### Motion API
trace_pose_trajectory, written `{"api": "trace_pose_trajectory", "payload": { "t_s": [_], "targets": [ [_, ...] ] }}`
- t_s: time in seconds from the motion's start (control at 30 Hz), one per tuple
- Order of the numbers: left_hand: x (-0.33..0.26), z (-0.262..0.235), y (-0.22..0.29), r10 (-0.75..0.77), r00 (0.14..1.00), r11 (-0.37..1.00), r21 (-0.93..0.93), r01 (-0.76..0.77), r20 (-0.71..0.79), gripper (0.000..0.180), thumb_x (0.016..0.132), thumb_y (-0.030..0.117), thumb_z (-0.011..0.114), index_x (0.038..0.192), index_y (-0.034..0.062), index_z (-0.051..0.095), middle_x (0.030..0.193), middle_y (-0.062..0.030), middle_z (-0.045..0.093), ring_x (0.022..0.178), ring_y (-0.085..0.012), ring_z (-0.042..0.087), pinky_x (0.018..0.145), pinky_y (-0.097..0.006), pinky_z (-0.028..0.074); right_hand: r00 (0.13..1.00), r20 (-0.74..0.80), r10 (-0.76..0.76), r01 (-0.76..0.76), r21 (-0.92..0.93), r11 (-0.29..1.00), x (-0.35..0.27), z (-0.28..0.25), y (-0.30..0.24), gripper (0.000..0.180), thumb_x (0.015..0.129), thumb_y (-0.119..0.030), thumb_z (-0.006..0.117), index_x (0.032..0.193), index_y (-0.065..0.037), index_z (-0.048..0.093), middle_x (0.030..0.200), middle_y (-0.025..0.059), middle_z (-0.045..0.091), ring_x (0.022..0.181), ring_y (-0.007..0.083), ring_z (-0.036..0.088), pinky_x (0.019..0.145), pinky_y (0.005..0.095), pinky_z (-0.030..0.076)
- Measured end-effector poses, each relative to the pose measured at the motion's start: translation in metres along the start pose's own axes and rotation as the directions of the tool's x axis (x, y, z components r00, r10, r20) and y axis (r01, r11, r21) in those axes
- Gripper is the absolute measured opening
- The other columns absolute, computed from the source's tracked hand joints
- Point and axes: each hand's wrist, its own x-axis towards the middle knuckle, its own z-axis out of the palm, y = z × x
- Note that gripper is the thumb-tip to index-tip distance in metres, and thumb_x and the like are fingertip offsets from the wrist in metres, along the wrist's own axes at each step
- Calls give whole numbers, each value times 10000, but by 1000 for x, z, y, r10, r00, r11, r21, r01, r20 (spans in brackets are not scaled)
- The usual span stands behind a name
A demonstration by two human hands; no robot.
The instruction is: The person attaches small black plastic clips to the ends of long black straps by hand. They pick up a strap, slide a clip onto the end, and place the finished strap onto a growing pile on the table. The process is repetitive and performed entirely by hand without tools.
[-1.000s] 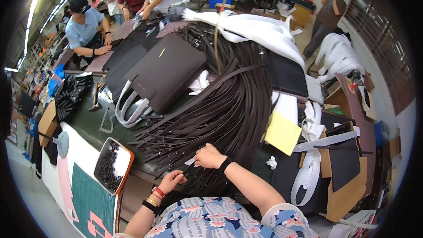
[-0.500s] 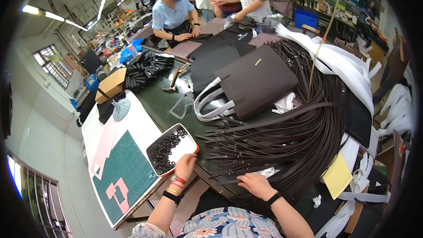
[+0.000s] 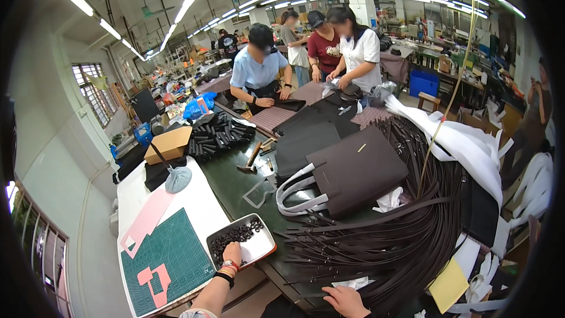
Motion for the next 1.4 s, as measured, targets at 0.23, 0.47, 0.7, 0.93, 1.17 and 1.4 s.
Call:
{"api": "trace_pose_trajectory", "payload": {
  "t_s": [0.23, 0.47, 0.7, 0.93, 1.17, 1.4],
  "targets": [
    [-8, -48, 45, 217, 972, 921, -310, -236, -92, 94, 819, 84, 627, 889, 23, 615, 881, -119, 630, 811, -291, 626, 733, -350, 532, 995, -59, -76, 75, -32, 997, 4, -4, 4, 230, 860, -248, 627, 1030, -94, 644, 876, 118, 630, 827, 314, 614, 717, 406, 489],
    [-59, -89, 140, 337, 813, -463, -668, 582, 475, 195, 957, 115, 556, 1122, 10, 571, 1043, -56, 610, 987, -161, 605, 841, -213, 498, 966, -243, -91, 76, -70, 995, 32, -17, -12, 234, 837, -183, 657, 1068, -144, 644, 751, 52, 548, 702, 253, 556, 628, 367, 433],
    [-94, -111, 189, 577, 651, -398, -526, 752, 494, 253, 960, 115, 552, 1186, 2, 565, 1068, -62, 612, 939, -132, 602, 860, -221, 490, 887, -437, -147, 93, -143, 985, 34, -38, -25, 210, 788, -195, 718, 993, -160, 693, 680, 9, 528, 589, 196, 518, 549, 321, 403],
    [-94, -122, 193, 624, 635, -238, -663, 709, 455, 243, 943, 125, 584, 1159, 14, 566, 1048, -45, 621, 925, -125, 605, 847, -240, 506, 882, -422, -210, 91, -284, 954, 24, -50, -23, 181, 783, -200, 718, 957, -153, 694, 670, 5, 513, 581, 189, 512, 542, 319, 388],
    [-91, -135, 199, 591, 699, -246, -735, 632, 403, 186, 911, 51, 611, 1095, 43, 589, 1107, -66, 619, 998, -135, 599, 887, -271, 509, 892, -423, -157, 62, -229, 972, 20, -54, -23, 165, 787, -201, 712, 941, -147, 689, 670, 6, 513, 583, 195, 521, 544, 320, 398],
    [-99, -129, 200, 575, 721, -310, -714, 628, 385, 236, 896, 10, 610, 1120, 50, 547, 1140, -92, 614, 1058, -159, 591, 923, -294, 502, 902, -404, -149, 71, -202, 977, 21, -53, -25, 166, 790, -203, 712, 942, -142, 687, 662, 9, 509, 579, 196, 531, 539, 322, 408]
  ]
}}
